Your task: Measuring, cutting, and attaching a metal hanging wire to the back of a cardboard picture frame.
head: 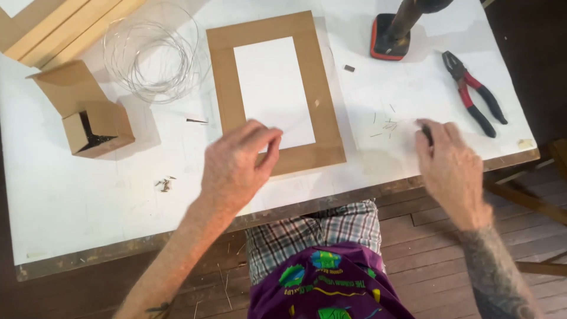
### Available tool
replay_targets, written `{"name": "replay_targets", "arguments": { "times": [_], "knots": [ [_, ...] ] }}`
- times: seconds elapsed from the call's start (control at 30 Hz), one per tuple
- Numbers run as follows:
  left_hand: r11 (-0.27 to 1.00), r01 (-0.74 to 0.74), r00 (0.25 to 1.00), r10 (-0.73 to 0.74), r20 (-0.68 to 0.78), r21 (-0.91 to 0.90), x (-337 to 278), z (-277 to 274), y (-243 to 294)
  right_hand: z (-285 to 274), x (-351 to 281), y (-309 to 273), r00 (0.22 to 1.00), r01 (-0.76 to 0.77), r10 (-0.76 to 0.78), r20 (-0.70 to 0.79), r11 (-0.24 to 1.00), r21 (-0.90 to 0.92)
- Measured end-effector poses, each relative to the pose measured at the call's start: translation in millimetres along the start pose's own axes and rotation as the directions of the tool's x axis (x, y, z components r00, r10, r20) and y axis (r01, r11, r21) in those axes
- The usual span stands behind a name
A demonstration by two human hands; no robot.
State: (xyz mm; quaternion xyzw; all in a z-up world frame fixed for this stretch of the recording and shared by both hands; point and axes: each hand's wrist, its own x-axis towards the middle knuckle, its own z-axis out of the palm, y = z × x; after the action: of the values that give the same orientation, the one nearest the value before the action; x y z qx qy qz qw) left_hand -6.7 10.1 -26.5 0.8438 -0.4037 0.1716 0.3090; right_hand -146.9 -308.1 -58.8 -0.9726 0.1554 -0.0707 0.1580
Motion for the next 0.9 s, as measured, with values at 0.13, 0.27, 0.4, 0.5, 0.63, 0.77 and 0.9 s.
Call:
{"name": "replay_targets", "arguments": {
  "times": [0.13,0.27,0.4,0.5,0.63,0.77,0.9],
  "knots": [
    [0.931,-0.214,0.974,0.225,-0.005,0.296,-23.2,18.2,-7.6,25.8,17.1,52.4,0.979,0.053,-0.082,-0.185,0.986,-0.155],
    [0.914,-0.238,0.967,0.253,-0.003,0.330,-34.0,15.0,-8.5,28.1,24.5,52.0,0.980,0.056,-0.035,-0.197,0.993,0.102],
    [0.915,-0.285,0.953,0.303,-0.020,0.285,-46.3,16.6,-14.9,15.4,25.5,48.9,0.988,0.087,-0.066,-0.137,0.984,0.153],
    [0.914,-0.293,0.951,0.308,-0.009,0.279,-50.3,17.8,-19.4,13.0,32.8,33.9,0.930,0.291,-0.282,-0.235,0.957,0.005],
    [0.908,-0.322,0.942,0.336,-0.005,0.267,-51.4,17.3,-21.1,9.7,54.5,-28.6,0.756,0.652,-0.651,-0.068,0.742,0.154],
    [0.924,-0.307,0.949,0.316,-0.004,0.229,-52.4,16.2,-30.2,12.3,90.3,-57.5,0.567,0.805,-0.823,-0.010,0.552,0.219],
    [0.951,-0.264,0.964,0.266,0.009,0.160,-59.4,15.2,-43.8,10.7,101.4,-60.8,0.487,0.847,-0.870,0.077,0.492,0.201]
  ]
}}
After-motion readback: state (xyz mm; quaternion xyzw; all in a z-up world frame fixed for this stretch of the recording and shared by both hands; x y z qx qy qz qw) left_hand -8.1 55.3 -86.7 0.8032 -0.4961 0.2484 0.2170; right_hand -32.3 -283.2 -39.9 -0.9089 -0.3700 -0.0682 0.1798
